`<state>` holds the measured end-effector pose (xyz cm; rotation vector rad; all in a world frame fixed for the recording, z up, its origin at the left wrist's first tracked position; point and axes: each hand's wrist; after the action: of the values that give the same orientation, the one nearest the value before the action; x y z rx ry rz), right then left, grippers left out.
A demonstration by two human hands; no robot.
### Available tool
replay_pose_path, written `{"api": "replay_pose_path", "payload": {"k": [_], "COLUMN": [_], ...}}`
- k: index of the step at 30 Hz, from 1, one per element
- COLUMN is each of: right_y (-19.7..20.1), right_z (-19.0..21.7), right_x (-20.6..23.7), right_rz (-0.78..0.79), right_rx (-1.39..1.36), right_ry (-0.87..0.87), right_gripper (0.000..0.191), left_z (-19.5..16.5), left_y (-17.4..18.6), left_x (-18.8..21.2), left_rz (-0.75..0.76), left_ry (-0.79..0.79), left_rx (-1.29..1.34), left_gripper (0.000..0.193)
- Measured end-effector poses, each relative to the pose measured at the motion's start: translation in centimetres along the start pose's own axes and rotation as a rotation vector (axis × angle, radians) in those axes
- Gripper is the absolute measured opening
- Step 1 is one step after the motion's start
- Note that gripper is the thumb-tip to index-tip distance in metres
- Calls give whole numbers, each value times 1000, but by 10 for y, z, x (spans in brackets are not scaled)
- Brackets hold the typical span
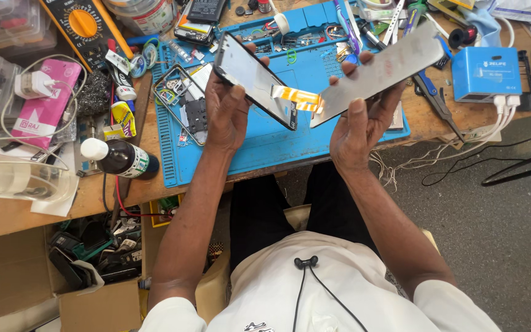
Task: The person pries open the back of a smartphone on a blue repair mat, removes the back cover, and works the battery out of the phone body by hand. They then handle the exposed internal components and peel a protective layer from a replacement part.
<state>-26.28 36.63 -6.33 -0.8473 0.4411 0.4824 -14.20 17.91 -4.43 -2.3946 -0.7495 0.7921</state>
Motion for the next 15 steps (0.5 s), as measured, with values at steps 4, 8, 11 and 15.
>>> {"api": "replay_pose_path", "payload": {"k": [4,8,11,15], "right_y": [2,13,20,22], "right_z": [-3,3,12,23], "right_x": [-12,-38,-58,-62], "right_rz": [-143,-204,-250,-270], "right_rx": [-63,-98,-133,-335], "right_ry": [-59,-99,-145,-402], "right_gripper": [73,72,69,70], "left_z": [2,1,-4,-10], "left_y": [4,7,4,-2], "left_x": [6,6,5,6], "left_rz": [61,72,50,7], "left_ry": [6,30,35,127], "left_rx": [-71,-91,-56,79], "left_gripper": [81,81,80,72]}}
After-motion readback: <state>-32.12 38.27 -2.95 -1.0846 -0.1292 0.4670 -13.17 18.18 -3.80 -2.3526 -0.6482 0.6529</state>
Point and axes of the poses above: each hand's wrist, its own x-axis away from the middle knuckle, its own y-axis out of the back of the hand, z = x × y, and after that the axes turned 9 degrees about -z, right-handed
